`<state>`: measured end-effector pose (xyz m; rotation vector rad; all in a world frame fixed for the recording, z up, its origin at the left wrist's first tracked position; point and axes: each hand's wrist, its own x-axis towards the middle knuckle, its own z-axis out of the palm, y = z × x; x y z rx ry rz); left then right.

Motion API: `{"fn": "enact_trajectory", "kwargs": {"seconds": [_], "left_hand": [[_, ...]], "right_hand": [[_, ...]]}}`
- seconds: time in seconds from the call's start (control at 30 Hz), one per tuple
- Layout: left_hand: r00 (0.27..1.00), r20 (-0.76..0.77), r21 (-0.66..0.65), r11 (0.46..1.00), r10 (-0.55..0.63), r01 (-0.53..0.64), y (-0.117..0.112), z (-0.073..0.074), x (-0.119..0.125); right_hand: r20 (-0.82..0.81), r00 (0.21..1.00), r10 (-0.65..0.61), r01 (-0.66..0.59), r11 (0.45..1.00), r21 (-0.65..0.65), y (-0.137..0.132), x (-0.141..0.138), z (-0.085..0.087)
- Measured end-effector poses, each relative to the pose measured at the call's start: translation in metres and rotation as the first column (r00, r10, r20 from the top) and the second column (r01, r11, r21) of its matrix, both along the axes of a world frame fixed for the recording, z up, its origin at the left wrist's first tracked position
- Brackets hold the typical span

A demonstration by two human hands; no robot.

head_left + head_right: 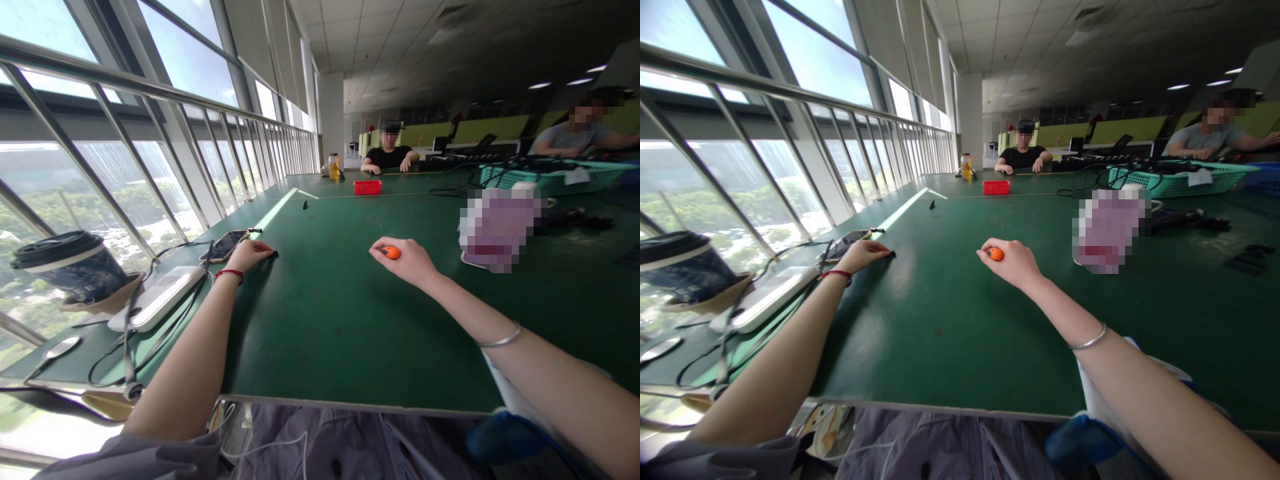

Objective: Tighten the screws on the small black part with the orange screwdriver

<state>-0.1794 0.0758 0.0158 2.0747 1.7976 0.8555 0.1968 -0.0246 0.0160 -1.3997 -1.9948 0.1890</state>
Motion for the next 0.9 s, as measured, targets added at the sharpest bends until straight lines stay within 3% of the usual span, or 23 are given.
{"fn": "enact_trajectory", "kwargs": {"seconds": [0.17, 0.27, 0.33, 0.47, 0.6, 0.9], "left_hand": [[0.954, -0.064, -0.016, 0.956, -0.293, 0.292, -0.019, -0.009, 0.098], [0.897, -0.207, 0.113, 0.902, -0.389, 0.417, -0.042, -0.019, 0.155], [0.858, -0.263, 0.182, 0.851, -0.441, 0.493, -0.054, -0.025, 0.178], [0.816, -0.169, 0.152, 0.803, -0.554, 0.576, -0.057, -0.031, 0.183], [0.827, -0.008, 0.124, 0.820, -0.562, 0.558, -0.051, -0.032, 0.173], [0.822, -0.173, 0.151, 0.810, -0.543, 0.567, -0.058, -0.025, 0.175]], "right_hand": [[-0.233, 0.968, -0.098, 0.143, 0.972, 0.186, -0.008, -0.003, 0.011], [-0.340, 0.938, -0.072, 0.174, 0.944, 0.279, -0.013, -0.003, 0.018], [-0.398, 0.917, -0.030, 0.171, 0.930, 0.325, -0.017, -0.004, 0.022], [-0.446, 0.895, 0.025, 0.152, 0.922, 0.356, -0.022, -0.006, 0.026], [-0.420, 0.905, 0.071, 0.084, 0.936, 0.341, -0.025, -0.011, 0.023], [-0.363, 0.929, 0.065, 0.024, 0.972, 0.234, -0.024, -0.015, 0.018]]}}
